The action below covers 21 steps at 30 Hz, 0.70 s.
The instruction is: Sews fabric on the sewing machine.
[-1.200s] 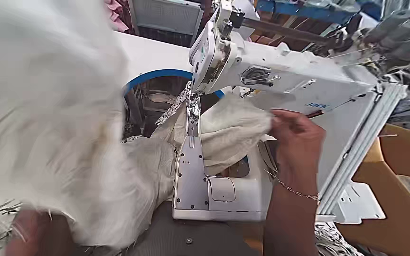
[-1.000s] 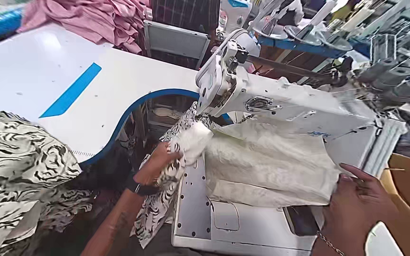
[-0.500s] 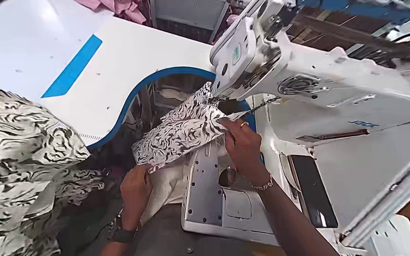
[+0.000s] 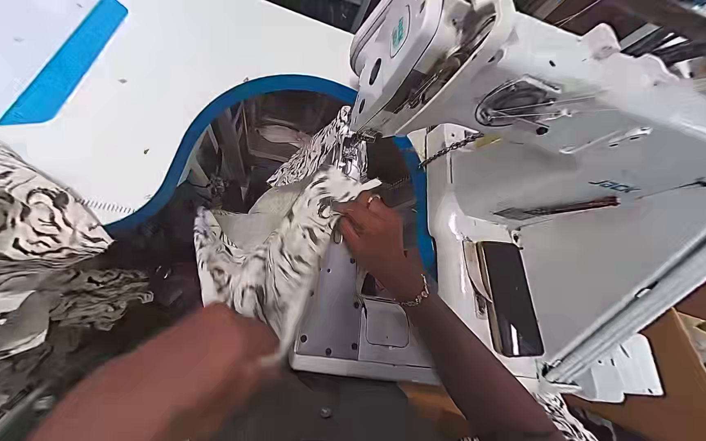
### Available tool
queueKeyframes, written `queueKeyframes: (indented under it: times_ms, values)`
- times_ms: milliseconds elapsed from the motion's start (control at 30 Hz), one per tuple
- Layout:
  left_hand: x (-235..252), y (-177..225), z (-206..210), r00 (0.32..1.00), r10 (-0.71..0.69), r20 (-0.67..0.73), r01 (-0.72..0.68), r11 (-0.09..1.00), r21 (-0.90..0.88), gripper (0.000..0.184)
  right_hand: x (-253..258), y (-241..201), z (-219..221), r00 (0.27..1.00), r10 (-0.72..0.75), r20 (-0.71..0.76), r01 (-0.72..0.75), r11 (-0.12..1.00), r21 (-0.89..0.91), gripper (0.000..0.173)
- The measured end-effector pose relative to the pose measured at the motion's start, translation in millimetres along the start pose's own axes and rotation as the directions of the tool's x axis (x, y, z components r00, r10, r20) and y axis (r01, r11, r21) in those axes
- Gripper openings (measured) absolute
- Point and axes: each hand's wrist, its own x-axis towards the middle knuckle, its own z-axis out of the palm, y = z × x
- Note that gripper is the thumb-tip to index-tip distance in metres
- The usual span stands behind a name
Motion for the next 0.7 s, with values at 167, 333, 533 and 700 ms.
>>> queueKeyframes:
  times_ms: [167,333,533,700]
  values:
    - [112,-38,55,0.912,-0.283,-0.296,0.222,0.949,-0.222,0.032,11,11,-28,0.963,0.240,0.118,-0.227,0.967,-0.116,0.033]
    - [162,-45,86,0.751,-0.506,-0.424,0.381,0.857,-0.347,0.053,26,70,-113,0.599,0.766,0.232,-0.633,0.631,-0.448,0.030]
    - [185,-59,81,0.650,-0.437,-0.622,0.283,0.898,-0.335,0.058,18,15,-40,0.979,0.187,0.080,-0.182,0.981,-0.071,0.020]
    - [166,-69,87,0.793,-0.174,-0.584,0.190,0.981,-0.034,0.032,9,43,-32,0.965,0.222,0.138,-0.257,0.901,0.349,0.019]
